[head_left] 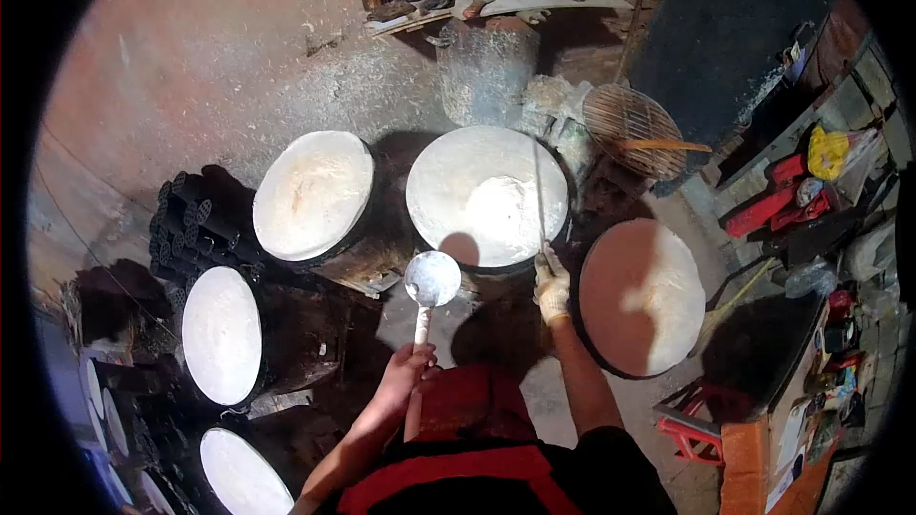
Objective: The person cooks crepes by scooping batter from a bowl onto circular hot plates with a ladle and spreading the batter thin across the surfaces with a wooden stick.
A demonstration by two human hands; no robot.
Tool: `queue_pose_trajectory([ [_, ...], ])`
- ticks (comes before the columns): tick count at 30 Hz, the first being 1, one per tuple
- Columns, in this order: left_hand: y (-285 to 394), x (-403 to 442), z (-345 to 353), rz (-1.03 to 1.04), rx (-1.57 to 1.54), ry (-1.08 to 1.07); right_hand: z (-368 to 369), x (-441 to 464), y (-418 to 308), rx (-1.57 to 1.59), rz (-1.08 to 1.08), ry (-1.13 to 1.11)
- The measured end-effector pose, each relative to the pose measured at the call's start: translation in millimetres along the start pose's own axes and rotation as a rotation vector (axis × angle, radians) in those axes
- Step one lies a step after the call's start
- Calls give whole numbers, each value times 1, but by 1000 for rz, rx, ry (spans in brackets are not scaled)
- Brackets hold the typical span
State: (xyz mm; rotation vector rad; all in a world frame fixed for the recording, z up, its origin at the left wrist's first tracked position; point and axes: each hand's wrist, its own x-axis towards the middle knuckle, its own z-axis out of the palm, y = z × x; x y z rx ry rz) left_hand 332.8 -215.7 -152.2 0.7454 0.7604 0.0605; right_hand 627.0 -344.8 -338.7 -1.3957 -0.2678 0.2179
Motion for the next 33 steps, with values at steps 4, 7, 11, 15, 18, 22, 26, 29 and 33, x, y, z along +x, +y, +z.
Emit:
queue_pose_trajectory([
  [4,8,47,-26,15,97,-23,-9,-47,-23,-128,19,-203],
  [7,45,90,-12,35,257,55,-22,-81,-60,-333,100,-184],
  [11,57,158,2,131,389,27,-14,-109,-47,-131,135,-22],
  [15,31,173,45,140,224,47,29,-130,-16,183,369,-9],
  [18,32,183,55,-74,-173,-6,45,-129,-15,409,636,-78],
  [22,115,122,14,-559,-617,-370,38,-101,-84,113,57,-188],
  [26,109,49,2,-239,-252,-317,21,-70,-88,-25,439,57],
  [29,103,45,-16,-181,-189,-191,23,-117,-45,-339,23,-284],
  [33,55,3,-31,-66,-246,-56,7,-99,-36,156,226,-364],
])
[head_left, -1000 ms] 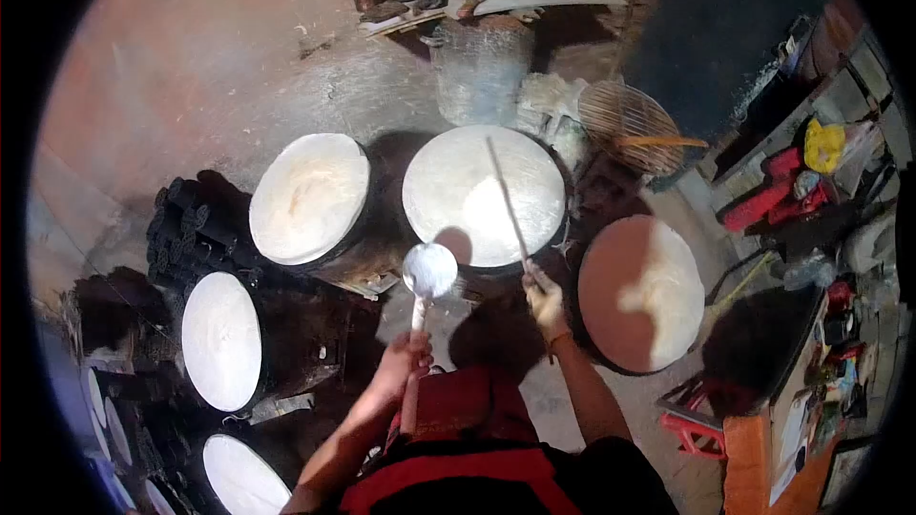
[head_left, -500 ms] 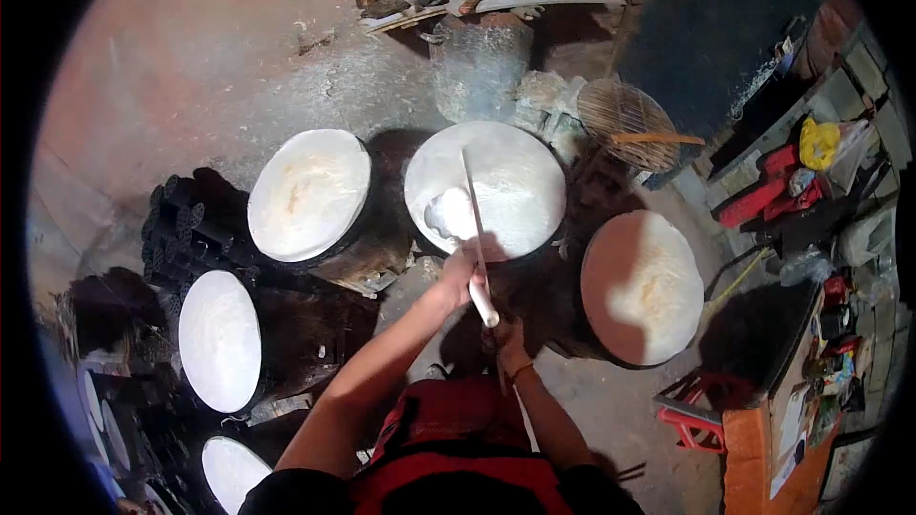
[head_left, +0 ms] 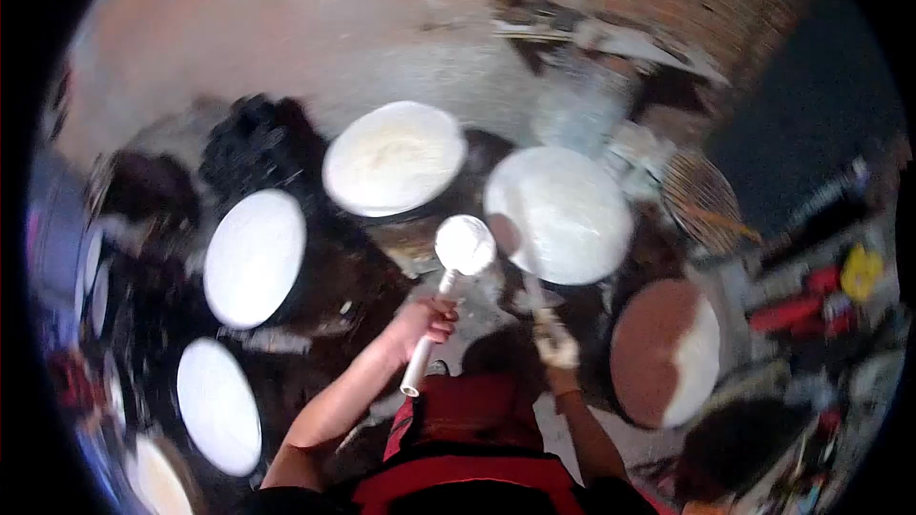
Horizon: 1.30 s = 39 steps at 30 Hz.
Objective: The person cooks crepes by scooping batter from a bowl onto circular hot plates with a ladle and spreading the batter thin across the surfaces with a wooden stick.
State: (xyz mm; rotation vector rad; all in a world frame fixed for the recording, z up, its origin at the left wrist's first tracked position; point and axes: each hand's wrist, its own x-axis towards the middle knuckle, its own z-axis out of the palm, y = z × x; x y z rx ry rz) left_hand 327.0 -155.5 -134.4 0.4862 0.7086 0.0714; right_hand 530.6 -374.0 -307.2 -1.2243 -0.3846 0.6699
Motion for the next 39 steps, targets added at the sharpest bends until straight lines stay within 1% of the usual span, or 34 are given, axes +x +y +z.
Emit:
queue_pose_trajectory([
  [1,-14,-20,5,37,-51,87,-13,13,-6,31,78,64],
  [2,-34,-35,2,80,-73,133,-20,17,-20,-36,111,111],
  [3,-55,-44,-1,106,-202,176,-26,21,-25,-131,106,90],
  [4,-78,-55,-2,170,-233,189,-27,20,-25,-221,88,45],
  [5,-103,-61,-8,195,-339,147,-26,18,-22,-317,61,-1],
  [6,-99,-57,7,265,-415,200,-22,31,-25,-408,33,-55],
  [7,-118,-66,7,325,-530,162,-15,26,-22,-463,42,-130],
  [9,-167,-97,3,441,-646,176,-1,14,-15,-545,62,-259],
  [10,-185,-105,9,515,-667,229,6,11,-14,-572,73,-329],
  [11,-201,-114,14,584,-684,276,15,8,-13,-575,116,-418],
  [12,-218,-125,15,649,-734,225,26,2,-12,-576,156,-504],
  [13,-231,-148,16,695,-815,297,39,-9,-13,-568,225,-589],
  [14,-247,-168,18,733,-898,355,52,-17,-13,-557,322,-682],
  [15,-265,-187,23,760,-980,410,68,-27,-13,-538,464,-794],
  [16,-279,-211,25,810,-1012,509,83,-41,-14,-534,595,-885],
  [17,-299,-238,23,850,-1039,604,104,-62,-12,-525,800,-976],
  [18,-317,-262,14,892,-1047,638,128,-77,-12,-496,1103,-1035],
  [19,-332,-286,5,933,-1050,675,154,-110,-19,-573,1122,-1071],
  [20,-337,-313,4,907,-956,894,165,-129,7,-506,1141,-1261],
  [22,-352,-360,-8,861,-691,1348,192,-190,37,-423,1194,-1419],
  [23,-359,-382,-16,833,-514,1577,204,-222,35,-496,1153,-1519],
  [24,-364,-405,-29,787,-466,1662,217,-254,46,-513,1338,-1518],
  [25,-369,-427,-43,739,-417,1741,221,-287,60,-487,1318,-1614],
  [26,-376,-446,-63,776,-403,1709,229,-319,67,-451,1480,-1542],
  [27,-381,-463,-85,814,-386,1678,231,-350,63,-368,1354,-1566],
  [29,-386,-487,-115,851,-416,1547,232,-402,81,-272,1314,-1518],
  [31,-385,-496,-142,878,-477,1440,224,-443,112,-214,1296,-1489],
  [32,-387,-496,-155,895,-494,1396,220,-459,124,-193,1309,-1423],
  [33,-392,-495,-178,896,-481,1332,219,-475,121,-192,1367,-1333],
  [35,-410,-486,-226,928,-502,1272,216,-506,97,-268,1141,-1234],
  [36,-419,-479,-247,836,-339,1471,215,-518,86,-234,1071,-1191],
  [37,-420,-480,-252,746,-191,1668,209,-524,107,-236,1128,-1093],
  [38,-433,-477,-275,651,120,1970,200,-530,133,-302,952,-1153],
  [39,-435,-484,-280,533,460,2245,204,-541,134,-325,478,-1293],
])
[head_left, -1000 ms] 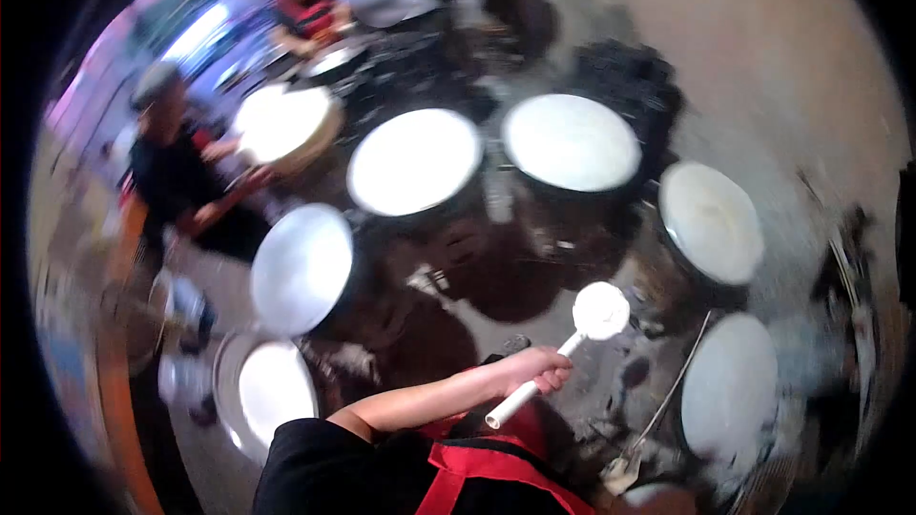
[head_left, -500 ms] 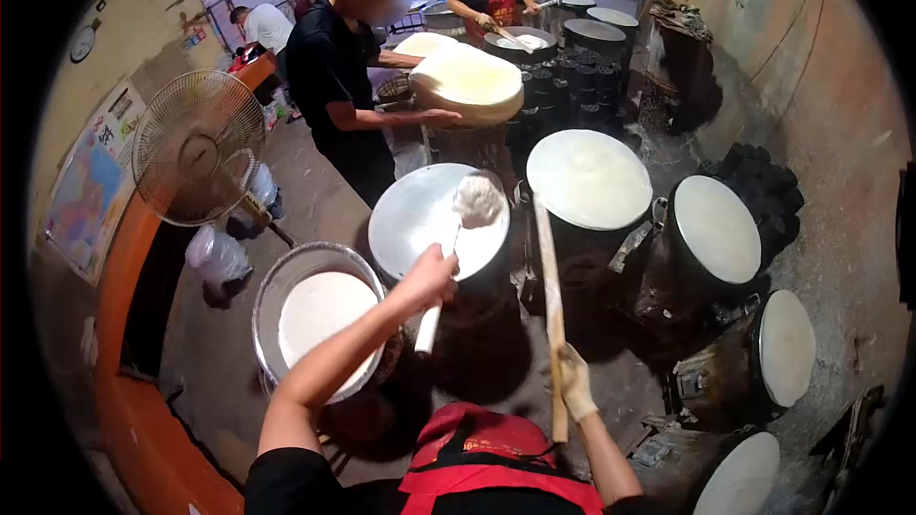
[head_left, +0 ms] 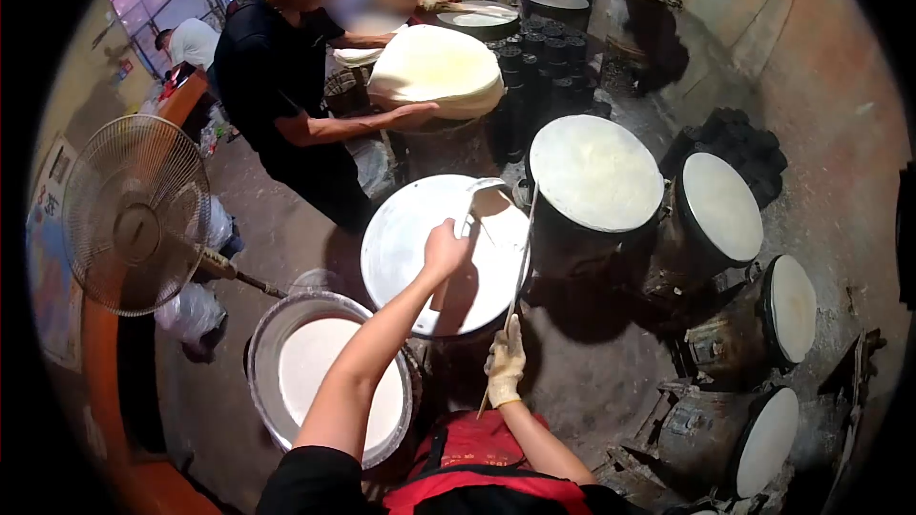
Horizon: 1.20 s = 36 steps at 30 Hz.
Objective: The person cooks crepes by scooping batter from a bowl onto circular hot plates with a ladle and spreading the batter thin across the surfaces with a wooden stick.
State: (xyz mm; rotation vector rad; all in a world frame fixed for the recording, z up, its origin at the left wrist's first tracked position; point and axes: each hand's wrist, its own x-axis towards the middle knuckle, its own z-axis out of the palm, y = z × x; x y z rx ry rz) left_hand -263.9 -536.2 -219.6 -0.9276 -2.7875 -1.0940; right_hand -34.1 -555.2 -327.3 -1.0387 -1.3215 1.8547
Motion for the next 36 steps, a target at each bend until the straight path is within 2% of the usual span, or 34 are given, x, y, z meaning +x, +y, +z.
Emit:
queue_pose_trajectory([
  [1,-5,5,-2,-112,37,-51,12,1,-2,-313,-330,108],
  [2,-9,8,-5,-81,108,5,16,5,6,-272,-218,68],
  [4,-16,13,-19,106,163,141,24,12,-28,-620,-268,-3],
  [6,-11,16,-45,192,246,216,37,25,-51,-641,-152,-68],
  [8,-14,17,-64,252,318,279,39,47,-40,-383,-2,-132],
  [10,-22,17,-79,266,367,355,28,67,-26,297,288,-123],
  [12,-24,10,-91,212,367,338,9,65,-13,439,313,-81],
  [14,-28,-7,-102,200,334,326,6,46,7,130,106,-31],
  [16,-33,-27,-112,101,285,295,19,33,29,-60,-118,4],
  [19,-35,-63,-129,-16,219,281,65,61,73,-11,-459,-13],
  [21,-37,-89,-139,-81,197,310,91,89,71,-197,-540,-79],
  [22,-39,-102,-143,-112,183,326,96,78,30,-211,-321,-168],
  [23,-48,-118,-142,-202,63,318,102,65,-16,-245,-103,-250],
  [24,-61,-133,-138,-289,-61,310,102,51,-61,-234,0,-332],
  [25,-69,-143,-135,-373,-189,301,91,58,-67,-175,132,-408],
  [26,-56,-157,-151,-480,-304,204,77,67,-73,-119,267,-481],
  [27,-69,-173,-144,-545,-411,203,64,67,-80,-95,360,-457],
  [30,-67,-215,-148,-743,-816,187,23,51,-64,-114,231,-210],
  [33,-47,-251,-153,-874,-1126,209,15,35,-51,136,382,-113],
  [34,-44,-259,-152,-903,-1204,227,24,29,-44,-100,210,-176],
  [36,-41,-273,-152,-967,-1321,257,56,33,-42,-178,247,-228],
])
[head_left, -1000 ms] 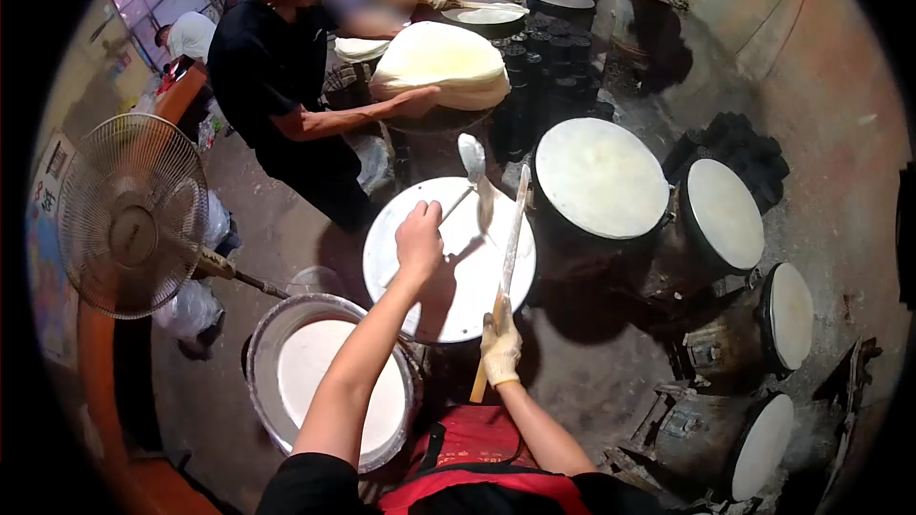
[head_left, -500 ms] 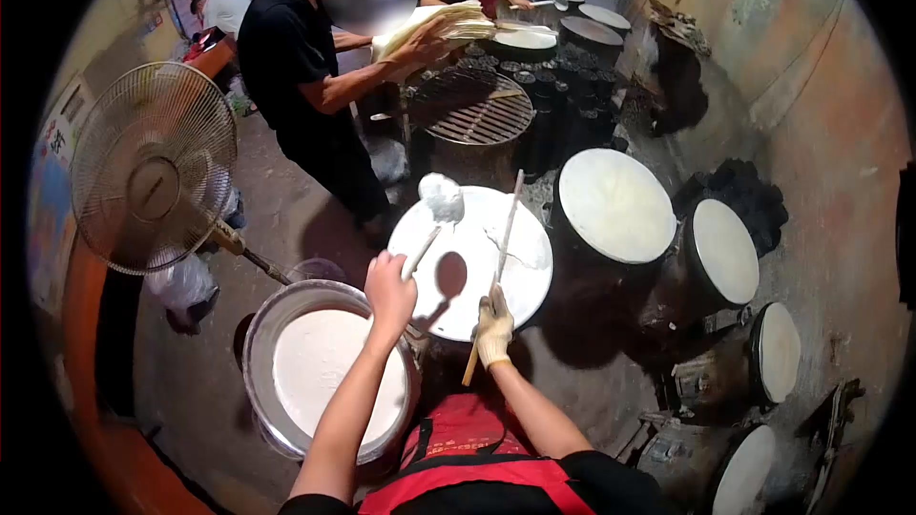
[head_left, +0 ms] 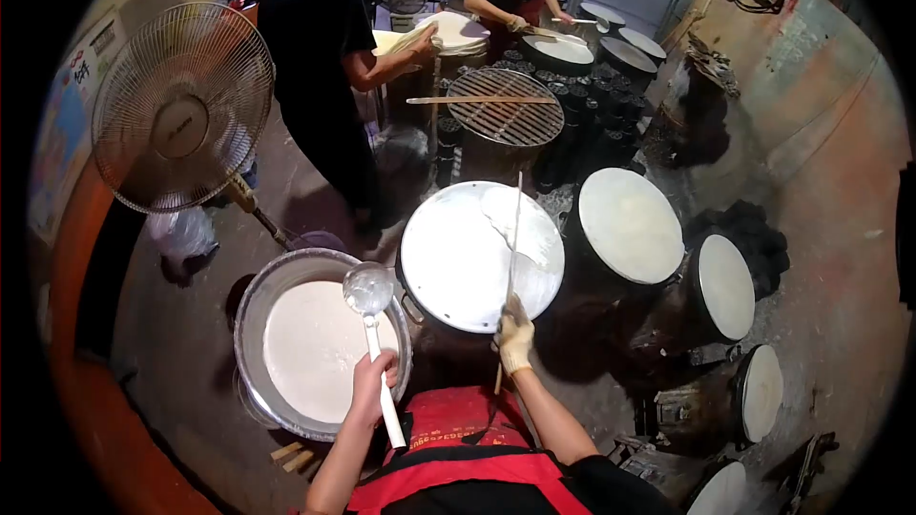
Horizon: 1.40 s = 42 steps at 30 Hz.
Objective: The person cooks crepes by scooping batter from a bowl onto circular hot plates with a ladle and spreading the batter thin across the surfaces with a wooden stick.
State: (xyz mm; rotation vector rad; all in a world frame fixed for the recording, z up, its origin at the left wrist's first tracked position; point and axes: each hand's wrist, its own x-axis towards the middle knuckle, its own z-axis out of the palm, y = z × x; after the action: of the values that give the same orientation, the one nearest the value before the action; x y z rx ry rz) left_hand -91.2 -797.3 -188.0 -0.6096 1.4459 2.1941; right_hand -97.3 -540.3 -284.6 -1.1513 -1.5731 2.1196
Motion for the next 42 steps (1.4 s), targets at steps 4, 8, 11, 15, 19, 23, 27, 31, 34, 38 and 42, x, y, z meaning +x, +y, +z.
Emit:
queue_pose_trajectory([
  [4,-25,-9,-15,-85,-222,-4,24,11,-30,-205,-65,-238],
  [8,-52,-23,-8,-160,-470,50,-39,13,-75,-187,135,-580],
  [11,-65,-31,-6,-298,-753,40,-88,53,-59,-110,29,-364],
  [15,-84,-42,16,-269,-865,40,-99,125,-21,-349,-287,-448],
  [19,-100,-50,41,-280,-956,46,-92,118,-45,-419,-155,-725],
  [23,-121,-58,58,-278,-1044,94,-138,136,-96,-471,-58,-1035],
  [27,-148,-72,71,-215,-1120,183,-129,199,-85,-470,-377,-767],
  [31,-163,-86,88,-237,-1215,264,-87,212,-72,-463,-192,-978],
  [34,-168,-91,92,-265,-1259,293,-100,174,-98,-405,163,-1067],
  [38,-166,-93,93,-276,-1286,282,-136,204,-135,-475,66,-1216],
  [42,-154,-97,99,-250,-1218,322,-90,225,-131,-382,76,-960],
])
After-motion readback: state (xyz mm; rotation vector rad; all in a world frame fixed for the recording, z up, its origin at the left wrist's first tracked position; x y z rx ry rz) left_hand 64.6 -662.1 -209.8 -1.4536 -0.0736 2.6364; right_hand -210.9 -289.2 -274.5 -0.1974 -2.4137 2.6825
